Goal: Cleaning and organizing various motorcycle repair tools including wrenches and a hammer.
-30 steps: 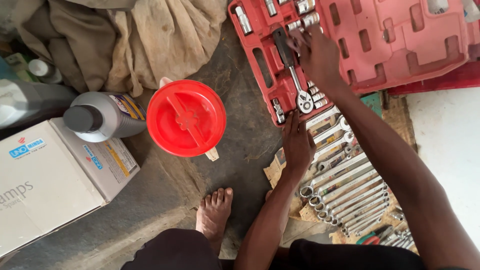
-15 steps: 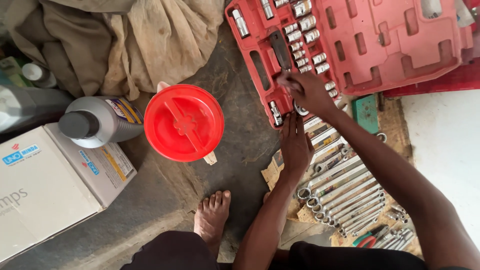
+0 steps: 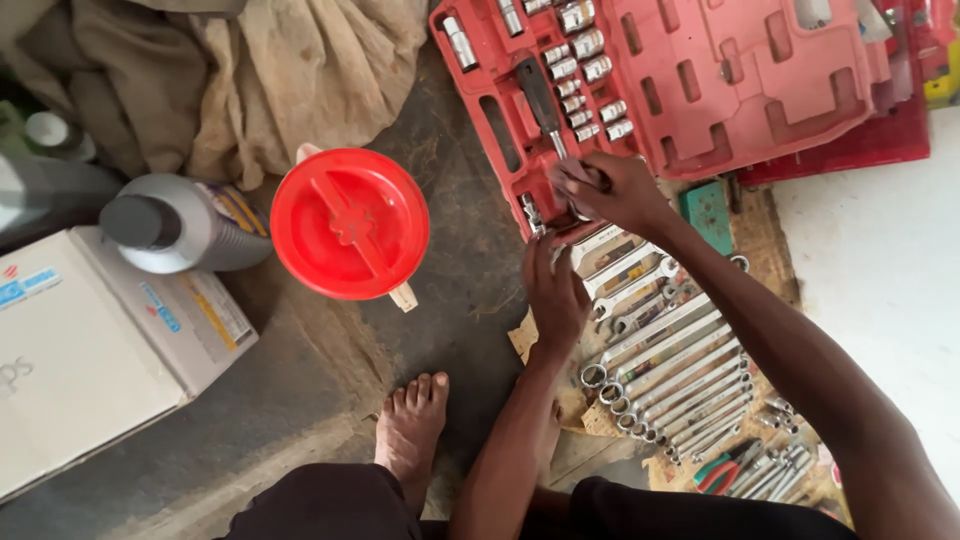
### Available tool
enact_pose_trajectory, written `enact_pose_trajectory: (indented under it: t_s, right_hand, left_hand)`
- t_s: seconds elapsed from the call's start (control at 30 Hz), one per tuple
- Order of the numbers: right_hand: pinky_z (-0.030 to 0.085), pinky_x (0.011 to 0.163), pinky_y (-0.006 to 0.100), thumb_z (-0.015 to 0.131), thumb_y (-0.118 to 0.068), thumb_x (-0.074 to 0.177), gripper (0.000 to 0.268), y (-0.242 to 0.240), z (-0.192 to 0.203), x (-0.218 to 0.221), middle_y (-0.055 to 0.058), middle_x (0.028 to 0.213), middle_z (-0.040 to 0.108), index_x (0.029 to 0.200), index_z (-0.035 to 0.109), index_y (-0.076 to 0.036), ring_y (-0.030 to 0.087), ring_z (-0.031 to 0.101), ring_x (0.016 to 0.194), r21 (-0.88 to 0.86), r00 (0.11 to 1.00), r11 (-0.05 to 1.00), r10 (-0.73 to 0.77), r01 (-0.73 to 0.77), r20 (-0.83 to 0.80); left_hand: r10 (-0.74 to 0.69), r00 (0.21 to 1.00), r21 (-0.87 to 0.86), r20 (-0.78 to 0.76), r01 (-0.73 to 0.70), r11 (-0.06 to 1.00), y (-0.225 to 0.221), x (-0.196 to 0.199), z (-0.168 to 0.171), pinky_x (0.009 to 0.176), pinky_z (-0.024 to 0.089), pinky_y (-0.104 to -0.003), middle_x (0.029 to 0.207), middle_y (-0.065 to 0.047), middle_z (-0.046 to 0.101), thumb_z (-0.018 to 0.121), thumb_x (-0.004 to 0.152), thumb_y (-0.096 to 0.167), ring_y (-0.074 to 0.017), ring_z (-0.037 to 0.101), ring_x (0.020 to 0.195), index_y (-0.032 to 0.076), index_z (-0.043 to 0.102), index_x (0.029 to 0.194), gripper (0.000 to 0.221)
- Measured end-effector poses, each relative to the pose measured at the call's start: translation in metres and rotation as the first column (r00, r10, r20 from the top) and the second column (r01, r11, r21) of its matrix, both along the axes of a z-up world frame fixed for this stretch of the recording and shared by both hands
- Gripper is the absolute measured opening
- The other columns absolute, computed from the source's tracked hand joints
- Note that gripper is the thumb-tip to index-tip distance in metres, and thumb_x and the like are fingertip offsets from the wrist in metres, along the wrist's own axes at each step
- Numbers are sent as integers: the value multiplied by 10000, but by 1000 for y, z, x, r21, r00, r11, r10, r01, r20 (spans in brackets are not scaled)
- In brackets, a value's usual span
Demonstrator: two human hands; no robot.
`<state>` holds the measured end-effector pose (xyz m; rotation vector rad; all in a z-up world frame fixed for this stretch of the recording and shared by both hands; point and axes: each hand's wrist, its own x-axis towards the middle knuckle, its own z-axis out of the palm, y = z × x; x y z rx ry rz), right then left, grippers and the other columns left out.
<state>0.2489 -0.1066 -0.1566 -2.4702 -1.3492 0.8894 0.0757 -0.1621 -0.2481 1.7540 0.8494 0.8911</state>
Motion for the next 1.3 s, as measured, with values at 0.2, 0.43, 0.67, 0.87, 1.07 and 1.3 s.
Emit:
enact_pose_trajectory:
  t_s: [0.2,0.43,0.67,0.87,1.07,1.3]
  right_hand:
    - [540,621,337,639,-209,1019,206,30,-36,-54,94,965,744,948,501,-74,234,735,786,281,972,938,226,-202,-56]
    - [536,647,440,685,-196,957,270,-10,-30,-49,158,914,692,1160,573,-57,374,696,806,104,976,970,216,-219,35]
    - [559,702,414,672,-232,1007,186,-3,-23,-42,116,899,678,1103,604,-88,312,715,811,-1,948,949,317,-317,20]
    - [547,608,437,661,-166,979,260,47,-47,-35,110,1017,668,1220,602,-88,325,691,779,84,852,859,482,-506,204]
    - [548,689,453,629,-68,947,209,125,-76,2,56,1094,680,1153,602,-94,329,655,908,279,791,757,475,-591,386]
    - [533,662,432,698,-117,998,132,191,-78,19,119,1049,574,1094,612,-92,310,633,862,317,794,764,393,-563,464]
  left_hand:
    - [150,986,-33,-77,-153,988,-2,-8,-16,1182,328,-563,1527,-184,436,608,938,5,-390,364,1468,-18,553,1369,435]
    - [54,988,-66,-148,-64,996,-8,-7,-14,1173,284,-595,1575,-227,385,590,968,58,-417,337,1484,-50,451,1481,543]
    - [78,992,-71,-96,-85,994,-5,-7,-17,1216,274,-581,1566,-228,411,580,969,40,-396,355,1492,7,492,1471,511]
    - [46,999,-78,8,-45,996,12,-6,-8,1262,262,-600,1642,-268,337,540,984,-4,-442,296,1562,-27,471,1497,518]
    - [-3,997,-46,-81,-1,999,8,1,-22,1253,256,-619,1628,-252,369,552,981,15,-446,317,1539,-35,526,1425,448]
    - [-60,990,-24,-128,58,998,7,1,-38,1278,248,-615,1647,-180,402,552,997,-5,-359,356,1560,49,550,1478,484]
